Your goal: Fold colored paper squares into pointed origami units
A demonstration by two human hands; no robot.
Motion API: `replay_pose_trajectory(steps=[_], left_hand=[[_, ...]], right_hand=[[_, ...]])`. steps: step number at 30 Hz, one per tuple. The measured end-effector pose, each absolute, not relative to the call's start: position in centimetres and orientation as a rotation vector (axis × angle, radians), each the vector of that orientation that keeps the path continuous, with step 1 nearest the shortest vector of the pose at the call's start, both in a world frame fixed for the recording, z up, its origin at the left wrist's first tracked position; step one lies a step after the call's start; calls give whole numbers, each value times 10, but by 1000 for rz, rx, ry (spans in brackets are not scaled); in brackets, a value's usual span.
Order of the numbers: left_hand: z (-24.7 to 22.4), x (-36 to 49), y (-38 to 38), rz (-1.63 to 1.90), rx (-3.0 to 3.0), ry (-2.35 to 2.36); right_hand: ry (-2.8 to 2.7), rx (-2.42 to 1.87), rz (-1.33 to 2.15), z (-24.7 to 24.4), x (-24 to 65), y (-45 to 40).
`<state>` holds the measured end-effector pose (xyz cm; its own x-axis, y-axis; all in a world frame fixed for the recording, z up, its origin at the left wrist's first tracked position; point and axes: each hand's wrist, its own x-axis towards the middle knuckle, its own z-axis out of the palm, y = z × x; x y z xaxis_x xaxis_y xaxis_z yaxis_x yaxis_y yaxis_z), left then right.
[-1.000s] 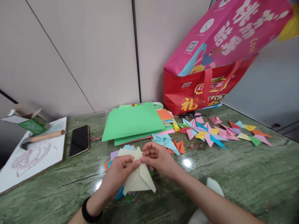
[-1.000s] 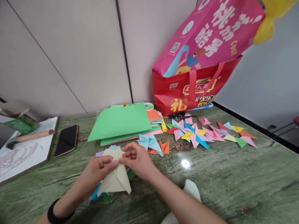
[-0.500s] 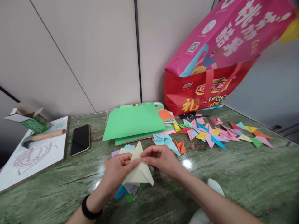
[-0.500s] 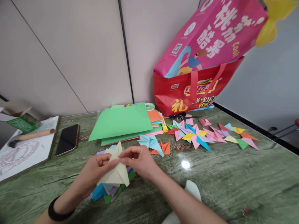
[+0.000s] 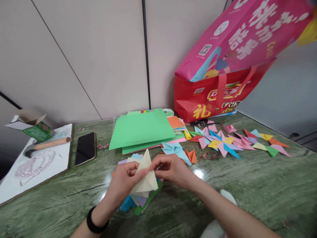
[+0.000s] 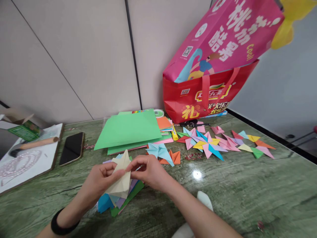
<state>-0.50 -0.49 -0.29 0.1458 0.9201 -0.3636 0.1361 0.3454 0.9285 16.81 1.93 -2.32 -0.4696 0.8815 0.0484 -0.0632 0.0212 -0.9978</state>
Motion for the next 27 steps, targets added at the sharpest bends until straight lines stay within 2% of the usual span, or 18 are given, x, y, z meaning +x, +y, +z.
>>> replay_pose_trajectory(steps=[14,20,24,27], left_hand=[[1,-2,-4,777,1159,1195],[9,-2,-6,1017,1122,1202],[6,-4,-6,1011,1161,1138],[1,-5,-6,987,1283,1255]], right_hand=[[-1356,-934,1643,-24,163,19],[-1259,-990,1491,-23,166,24],[-1200,-1011,1466,-18,167,24],[-1202,-974,1473,-18,166,23]])
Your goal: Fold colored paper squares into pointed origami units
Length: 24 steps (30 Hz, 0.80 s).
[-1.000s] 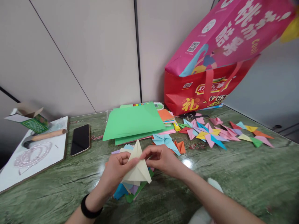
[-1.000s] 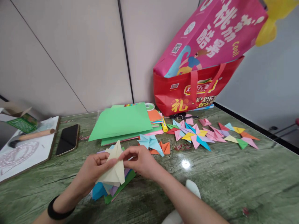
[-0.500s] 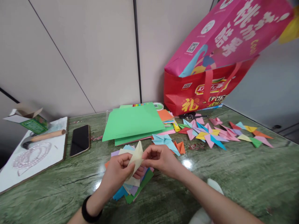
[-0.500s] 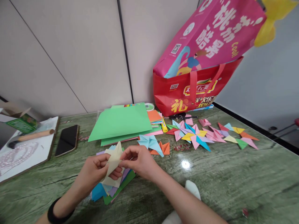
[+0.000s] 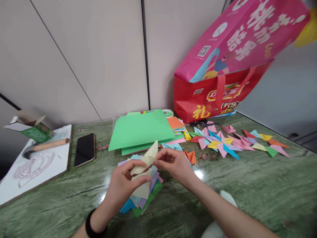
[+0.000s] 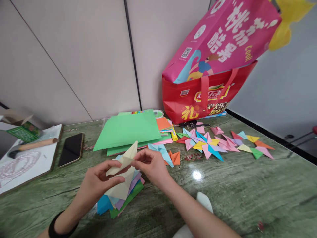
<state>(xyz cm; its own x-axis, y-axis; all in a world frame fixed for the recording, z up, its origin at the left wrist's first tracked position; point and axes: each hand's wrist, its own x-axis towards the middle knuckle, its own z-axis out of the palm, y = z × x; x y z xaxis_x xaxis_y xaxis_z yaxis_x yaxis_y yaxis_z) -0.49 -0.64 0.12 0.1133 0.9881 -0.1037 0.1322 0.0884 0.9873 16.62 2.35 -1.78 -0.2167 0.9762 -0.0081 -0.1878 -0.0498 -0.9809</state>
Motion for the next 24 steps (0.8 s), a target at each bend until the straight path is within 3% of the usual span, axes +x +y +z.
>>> replay_pose_trajectory(steps=[13,24], left_hand=[[3,-9,-12,1137,1842,1470],[-5,-8,-12,1268,2033,1485]], right_hand=[[-1421,-729,1319,-19,169,22],[-1250,-809,1338,-18,162,15]])
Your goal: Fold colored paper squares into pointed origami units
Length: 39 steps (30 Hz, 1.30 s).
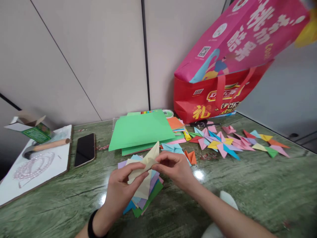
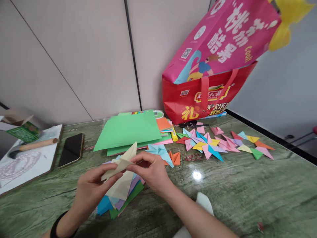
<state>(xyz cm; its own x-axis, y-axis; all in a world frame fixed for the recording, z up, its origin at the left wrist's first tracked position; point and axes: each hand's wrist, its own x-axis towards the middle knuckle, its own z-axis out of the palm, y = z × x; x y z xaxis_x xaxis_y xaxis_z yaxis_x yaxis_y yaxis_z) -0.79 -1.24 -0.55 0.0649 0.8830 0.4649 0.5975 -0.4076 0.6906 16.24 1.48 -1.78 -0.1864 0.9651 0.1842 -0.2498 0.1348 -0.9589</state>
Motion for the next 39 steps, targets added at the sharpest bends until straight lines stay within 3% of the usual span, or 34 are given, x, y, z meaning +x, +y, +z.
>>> replay_pose_trajectory(steps=[22,39], left_hand=[[-5,-5,-15,1222,1676,1401],[-2,-2,-14,1281,1520,1360]], right_hand=[[-1321,-749,1155,-16,162,11],[-1114,-760,1459,-16,159,14]])
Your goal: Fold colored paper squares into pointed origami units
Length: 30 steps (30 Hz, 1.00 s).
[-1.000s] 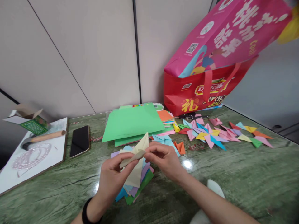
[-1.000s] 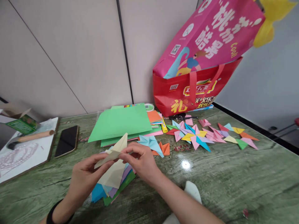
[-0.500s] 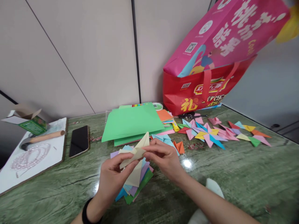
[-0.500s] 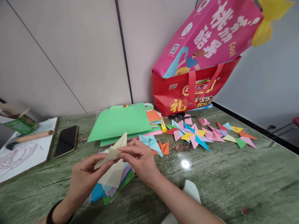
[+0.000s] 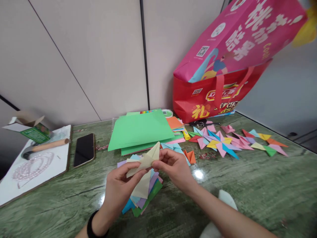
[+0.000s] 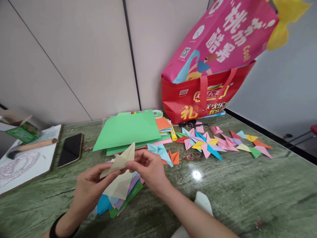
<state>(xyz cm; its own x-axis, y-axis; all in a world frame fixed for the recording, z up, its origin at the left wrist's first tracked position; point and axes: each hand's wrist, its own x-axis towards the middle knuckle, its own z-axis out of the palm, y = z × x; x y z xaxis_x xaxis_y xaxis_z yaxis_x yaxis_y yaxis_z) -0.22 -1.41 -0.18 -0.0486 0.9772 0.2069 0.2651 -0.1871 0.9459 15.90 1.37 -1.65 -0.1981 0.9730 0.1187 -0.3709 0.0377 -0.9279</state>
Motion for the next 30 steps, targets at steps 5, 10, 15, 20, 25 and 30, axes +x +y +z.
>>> replay_pose_trajectory(steps=[5,10,15,20,25,30], left_hand=[[-1,1,-13,1289,1319,1328],[2,0,-11,1131,1260,1384],[1,-2,-10,1029,1111,1336],[3,-1,-10,962,1190,1380],[2,-1,-10,932,1343,1375],[5,-2,-9,859,1291,1310]], right_hand=[[-1261,-798,1418,-18,157,11],[-1318,-874,1372,-19,156,11],[-1281,-855,1477,-19,157,14],[-1339,-881,1468,-22,156,15],[-1411,-945,1456,-21,157,14],[-1356,-866,1614,-20,160,14]])
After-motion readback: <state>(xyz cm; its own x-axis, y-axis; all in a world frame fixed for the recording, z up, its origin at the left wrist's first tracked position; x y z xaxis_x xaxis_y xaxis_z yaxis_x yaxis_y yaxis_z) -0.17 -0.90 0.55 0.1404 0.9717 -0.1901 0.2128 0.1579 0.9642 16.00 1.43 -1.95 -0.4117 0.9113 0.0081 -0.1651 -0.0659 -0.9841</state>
